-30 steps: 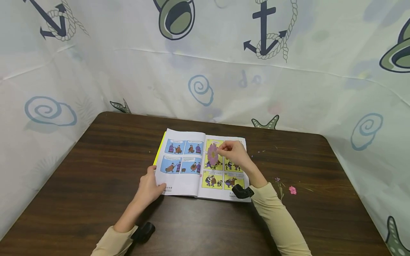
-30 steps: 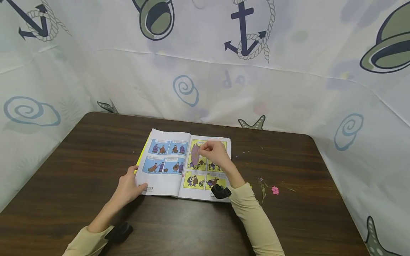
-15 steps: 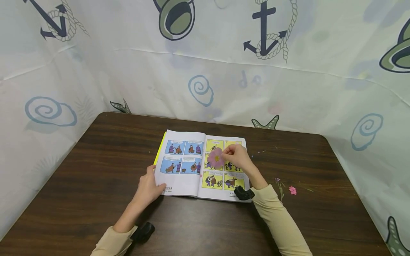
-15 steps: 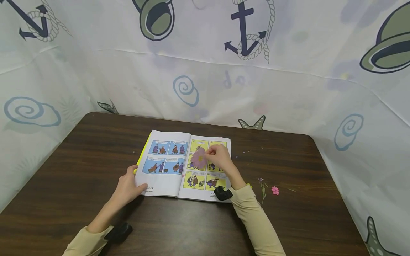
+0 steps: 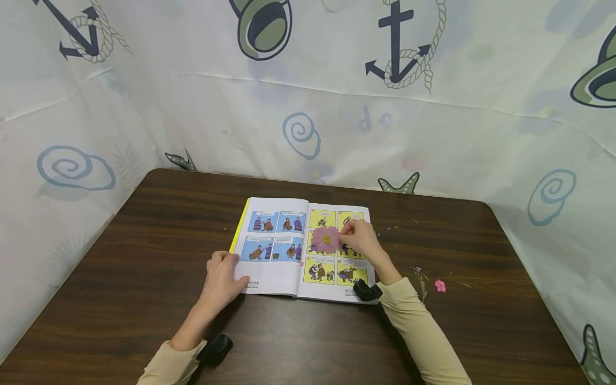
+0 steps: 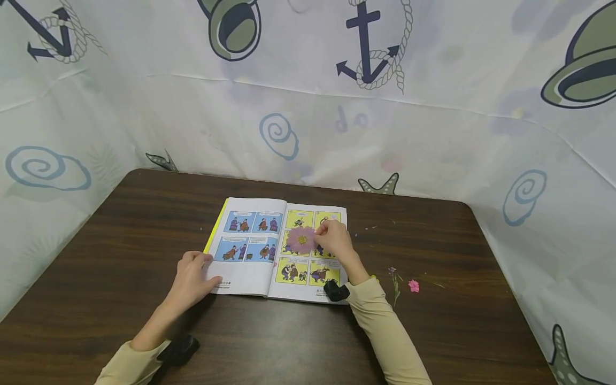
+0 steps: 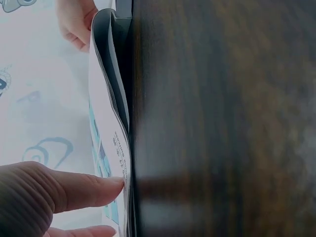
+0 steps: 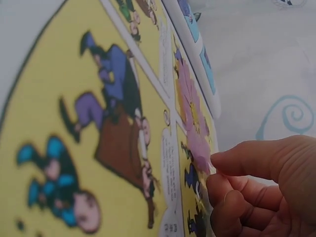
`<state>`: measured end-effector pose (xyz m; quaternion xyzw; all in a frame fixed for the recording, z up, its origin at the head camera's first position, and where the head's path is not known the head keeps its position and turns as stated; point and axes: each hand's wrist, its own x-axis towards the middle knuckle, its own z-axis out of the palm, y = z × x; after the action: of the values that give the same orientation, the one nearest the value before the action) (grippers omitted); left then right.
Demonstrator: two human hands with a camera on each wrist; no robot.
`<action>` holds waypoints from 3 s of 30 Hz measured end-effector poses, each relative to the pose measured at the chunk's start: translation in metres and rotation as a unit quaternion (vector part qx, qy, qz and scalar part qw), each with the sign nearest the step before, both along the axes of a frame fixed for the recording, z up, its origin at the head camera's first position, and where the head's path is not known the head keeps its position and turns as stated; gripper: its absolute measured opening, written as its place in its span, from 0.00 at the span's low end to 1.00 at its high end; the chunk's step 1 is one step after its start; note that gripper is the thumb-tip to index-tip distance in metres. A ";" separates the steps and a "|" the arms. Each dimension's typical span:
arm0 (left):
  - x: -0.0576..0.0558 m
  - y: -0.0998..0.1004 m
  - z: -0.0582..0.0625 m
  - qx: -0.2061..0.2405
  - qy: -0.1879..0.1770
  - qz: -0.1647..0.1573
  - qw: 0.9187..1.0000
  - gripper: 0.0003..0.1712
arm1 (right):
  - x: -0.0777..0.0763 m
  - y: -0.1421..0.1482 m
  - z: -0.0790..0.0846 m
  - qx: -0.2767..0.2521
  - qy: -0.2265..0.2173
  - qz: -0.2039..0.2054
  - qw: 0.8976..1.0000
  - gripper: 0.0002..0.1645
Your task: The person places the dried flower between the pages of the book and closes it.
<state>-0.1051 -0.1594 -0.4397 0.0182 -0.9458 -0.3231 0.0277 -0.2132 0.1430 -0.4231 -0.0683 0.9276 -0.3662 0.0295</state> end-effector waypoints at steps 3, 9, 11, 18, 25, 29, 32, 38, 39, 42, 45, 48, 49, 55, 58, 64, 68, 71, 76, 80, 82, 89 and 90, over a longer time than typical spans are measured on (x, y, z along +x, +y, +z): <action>-0.001 0.001 -0.001 -0.014 0.011 -0.008 1.000 0.28 | 0.000 0.001 -0.001 0.012 -0.003 -0.006 1.000 0.06; -0.003 0.003 -0.002 -0.025 0.026 -0.024 0.999 0.25 | -0.001 0.003 -0.003 0.034 -0.015 -0.013 0.999 0.09; -0.003 0.004 -0.002 -0.025 0.025 -0.025 0.999 0.25 | -0.001 0.003 -0.003 0.037 -0.020 -0.015 0.999 0.09; -0.004 0.003 -0.002 -0.019 0.015 -0.026 0.999 0.27 | -0.002 0.005 -0.001 0.036 -0.025 -0.011 0.999 0.09; -0.005 0.001 -0.001 -0.019 0.009 -0.031 0.999 0.27 | -0.003 0.017 -0.002 -0.001 -0.015 0.006 1.000 0.07; -0.005 -0.003 -0.001 -0.019 0.010 -0.040 0.999 0.26 | -0.002 0.026 0.000 -0.010 -0.001 0.002 1.000 0.05; -0.006 -0.004 -0.001 -0.011 0.032 -0.053 0.998 0.23 | 0.000 0.032 0.004 -0.015 0.009 -0.003 1.000 0.06; -0.008 -0.002 -0.002 0.024 0.100 -0.081 0.991 0.18 | 0.005 0.046 0.009 -0.029 0.028 -0.010 0.999 0.06; -0.008 -0.001 -0.002 0.030 0.107 -0.085 0.990 0.18 | 0.006 0.047 0.010 -0.031 0.029 -0.012 0.999 0.06; -0.010 0.005 -0.001 0.047 0.125 -0.099 0.986 0.17 | 0.009 0.054 0.011 -0.037 0.030 -0.020 0.999 0.06; -0.012 0.013 0.002 0.064 0.140 -0.110 0.982 0.17 | 0.011 0.061 0.012 -0.042 0.032 -0.028 0.998 0.06; -0.014 0.023 0.005 0.082 0.154 -0.121 0.977 0.17 | 0.014 0.067 0.014 -0.046 0.033 -0.032 0.998 0.06; -0.014 0.026 0.006 0.085 0.159 -0.126 0.976 0.17 | 0.015 0.069 0.014 -0.046 0.035 -0.033 0.998 0.06; -0.018 0.047 0.010 0.102 0.181 -0.156 0.966 0.17 | 0.021 0.082 0.016 -0.048 0.044 -0.033 0.997 0.05; -0.020 0.057 0.012 0.110 0.193 -0.175 0.959 0.17 | 0.025 0.089 0.016 -0.050 0.047 -0.038 0.997 0.05; -0.022 0.077 0.016 0.119 0.187 -0.217 0.951 0.17 | 0.033 0.104 0.015 -0.040 0.054 -0.039 0.997 0.05; -0.022 0.092 0.018 0.121 0.169 -0.238 0.949 0.17 | 0.040 0.113 0.013 -0.034 0.057 -0.042 0.997 0.05; -0.022 0.104 0.019 0.117 0.166 -0.252 0.946 0.17 | 0.044 0.120 0.012 -0.028 0.054 -0.047 0.997 0.05; -0.022 0.121 0.018 0.119 0.168 -0.283 0.937 0.16 | 0.049 0.129 0.010 -0.022 0.031 -0.056 0.998 0.06; -0.021 0.133 0.018 0.121 0.157 -0.305 0.931 0.16 | 0.055 0.133 0.008 -0.019 0.016 -0.054 0.998 0.07; -0.021 0.140 0.018 0.122 0.148 -0.316 0.929 0.17 | 0.057 0.134 0.006 -0.008 0.017 -0.048 0.999 0.07; -0.019 0.162 0.016 0.128 0.113 -0.353 0.920 0.20 | 0.066 0.138 -0.004 0.015 0.009 -0.037 0.999 0.05; -0.019 0.165 0.016 0.122 0.110 -0.356 0.920 0.20 | 0.067 0.139 -0.005 0.015 0.007 -0.037 0.999 0.05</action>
<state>-0.1238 0.0060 -0.4238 -0.3524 -0.8341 -0.4243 0.0124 -0.1458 0.2818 -0.4281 -0.0361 0.9349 -0.3528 0.0107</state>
